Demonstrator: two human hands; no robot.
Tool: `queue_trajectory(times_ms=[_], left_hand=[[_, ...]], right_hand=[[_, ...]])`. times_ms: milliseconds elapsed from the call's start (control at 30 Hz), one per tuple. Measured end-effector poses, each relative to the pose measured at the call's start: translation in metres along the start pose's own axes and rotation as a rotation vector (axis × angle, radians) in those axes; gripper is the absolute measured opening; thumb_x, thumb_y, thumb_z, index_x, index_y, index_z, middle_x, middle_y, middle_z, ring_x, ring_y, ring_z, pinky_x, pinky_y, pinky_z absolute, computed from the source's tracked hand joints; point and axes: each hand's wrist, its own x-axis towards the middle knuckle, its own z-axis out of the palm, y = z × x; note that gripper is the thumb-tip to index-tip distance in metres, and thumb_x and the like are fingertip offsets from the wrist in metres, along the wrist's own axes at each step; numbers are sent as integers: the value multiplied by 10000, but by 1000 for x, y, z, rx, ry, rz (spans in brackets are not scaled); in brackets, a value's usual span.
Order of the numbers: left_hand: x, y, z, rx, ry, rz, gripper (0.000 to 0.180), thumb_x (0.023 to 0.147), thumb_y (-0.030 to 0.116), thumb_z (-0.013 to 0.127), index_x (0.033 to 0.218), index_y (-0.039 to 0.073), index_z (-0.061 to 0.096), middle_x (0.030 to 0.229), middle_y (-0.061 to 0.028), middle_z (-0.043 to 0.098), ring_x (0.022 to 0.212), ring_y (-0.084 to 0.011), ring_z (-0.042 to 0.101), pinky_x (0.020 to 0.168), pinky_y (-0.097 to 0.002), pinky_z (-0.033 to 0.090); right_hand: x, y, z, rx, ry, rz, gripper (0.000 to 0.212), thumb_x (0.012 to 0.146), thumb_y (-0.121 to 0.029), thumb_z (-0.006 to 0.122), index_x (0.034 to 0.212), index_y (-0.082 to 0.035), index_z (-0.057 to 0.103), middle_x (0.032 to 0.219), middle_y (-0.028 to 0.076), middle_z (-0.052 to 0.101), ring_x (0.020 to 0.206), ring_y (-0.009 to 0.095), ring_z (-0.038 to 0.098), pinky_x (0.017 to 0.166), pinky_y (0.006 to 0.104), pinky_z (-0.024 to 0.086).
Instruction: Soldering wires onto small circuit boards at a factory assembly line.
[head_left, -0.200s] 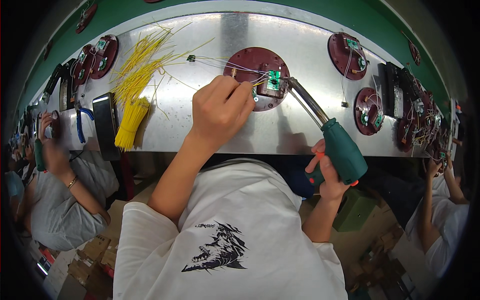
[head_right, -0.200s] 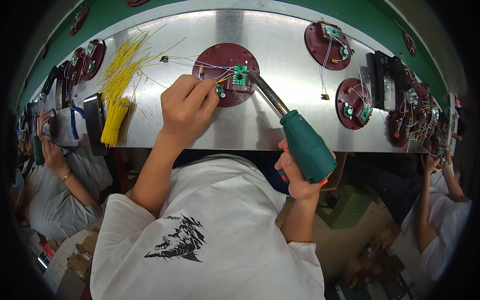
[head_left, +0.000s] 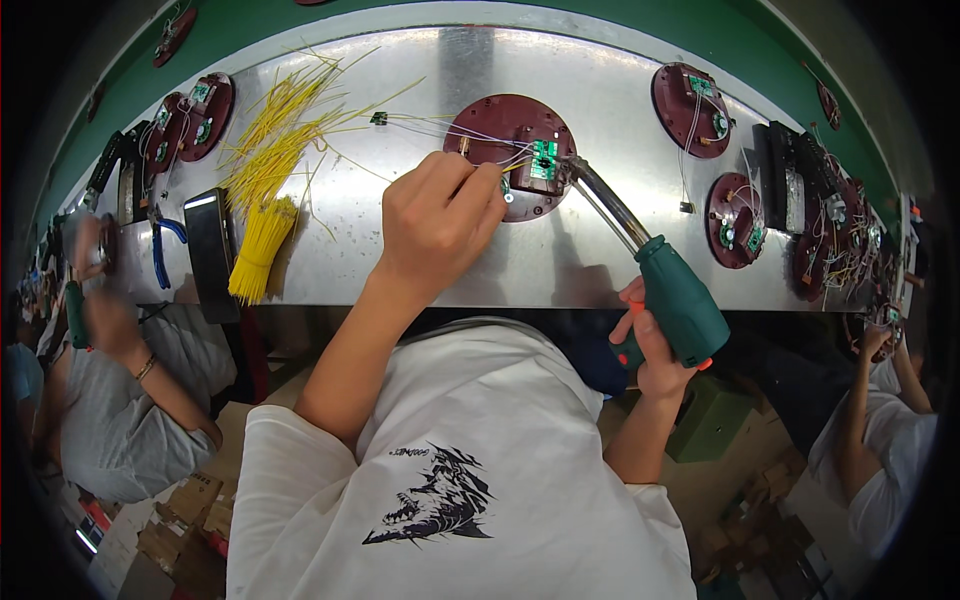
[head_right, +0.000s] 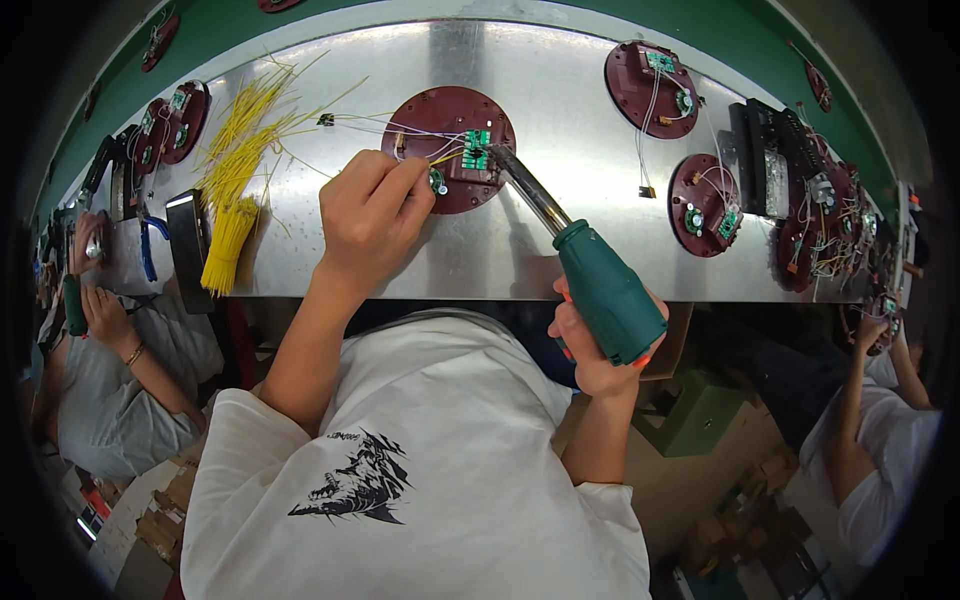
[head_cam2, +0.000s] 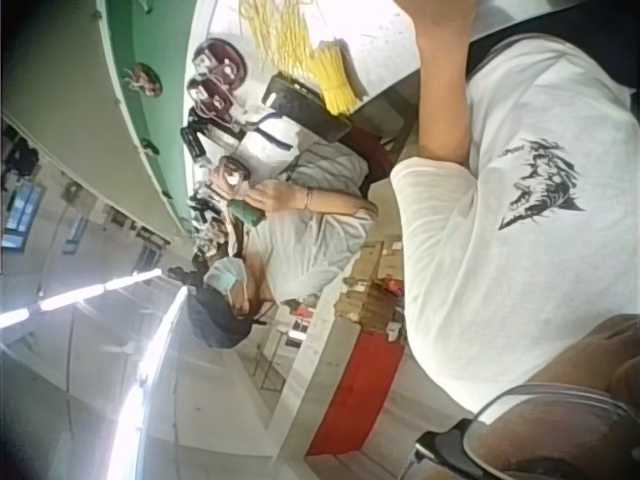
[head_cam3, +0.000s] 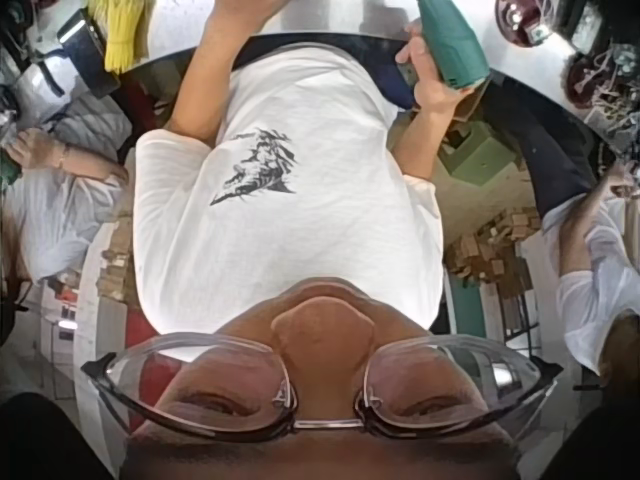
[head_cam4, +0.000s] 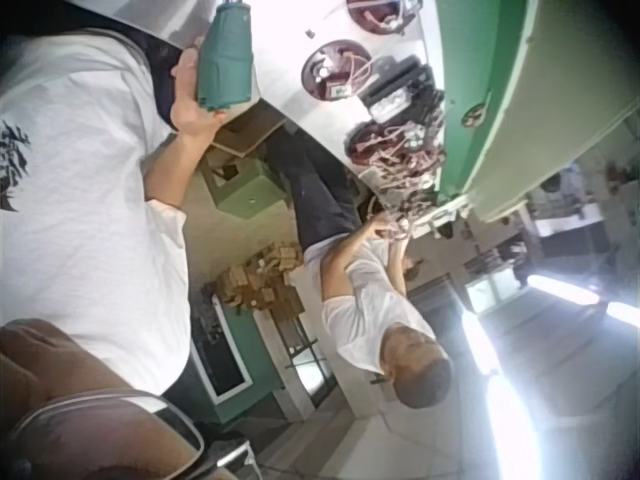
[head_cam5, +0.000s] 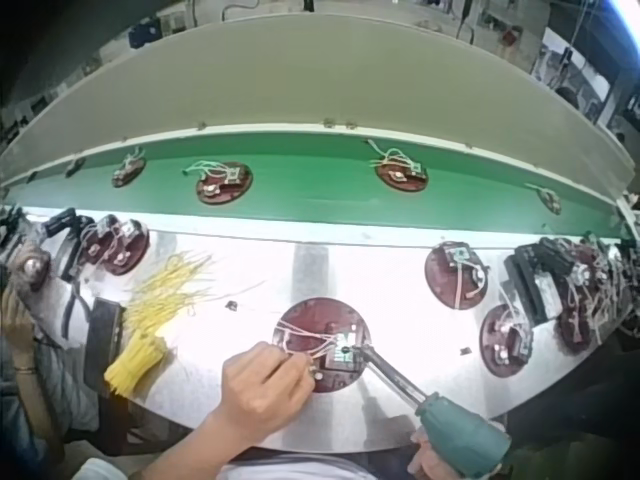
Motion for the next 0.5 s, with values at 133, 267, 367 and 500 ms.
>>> queue_trajectory(times_ms=[133, 267, 367, 500], left_hand=[[0, 0, 0, -1, -2, -5, 185, 702, -22, 766, 860, 38, 692, 731, -46, 524, 628, -210, 565, 508, -340, 453], [1, 0, 1, -3, -2, -1, 188, 704, -23, 766, 867, 36, 694, 730, -48, 524, 631, -211, 568, 509, -342, 454], [1, 0, 1, -5, -3, 2, 189, 706, -23, 766, 872, 34, 697, 728, -49, 522, 630, -211, 568, 509, -342, 453], [1, 0, 1, -7, -7, 3, 190, 710, -23, 768, 879, 31, 700, 723, -51, 517, 628, -212, 568, 509, -342, 453]], right_hand=[[2, 2, 6, -30, -11, 1, 414, 940, -73, 684, 1304, 104, 595, 1081, 218, 676, 674, 194, 639, 536, 305, 531], [0, 8, 6, -26, -2, 0, 411, 935, -72, 705, 1296, 99, 604, 1079, 209, 690, 674, 190, 642, 536, 302, 532], [2, 6, 7, -27, 6, 8, 401, 933, -72, 711, 1284, 95, 613, 1061, 198, 696, 661, 187, 640, 537, 299, 531], [4, 3, 8, -48, 5, 24, 384, 933, -73, 710, 1269, 92, 622, 1023, 179, 697, 636, 183, 634, 542, 296, 527]])
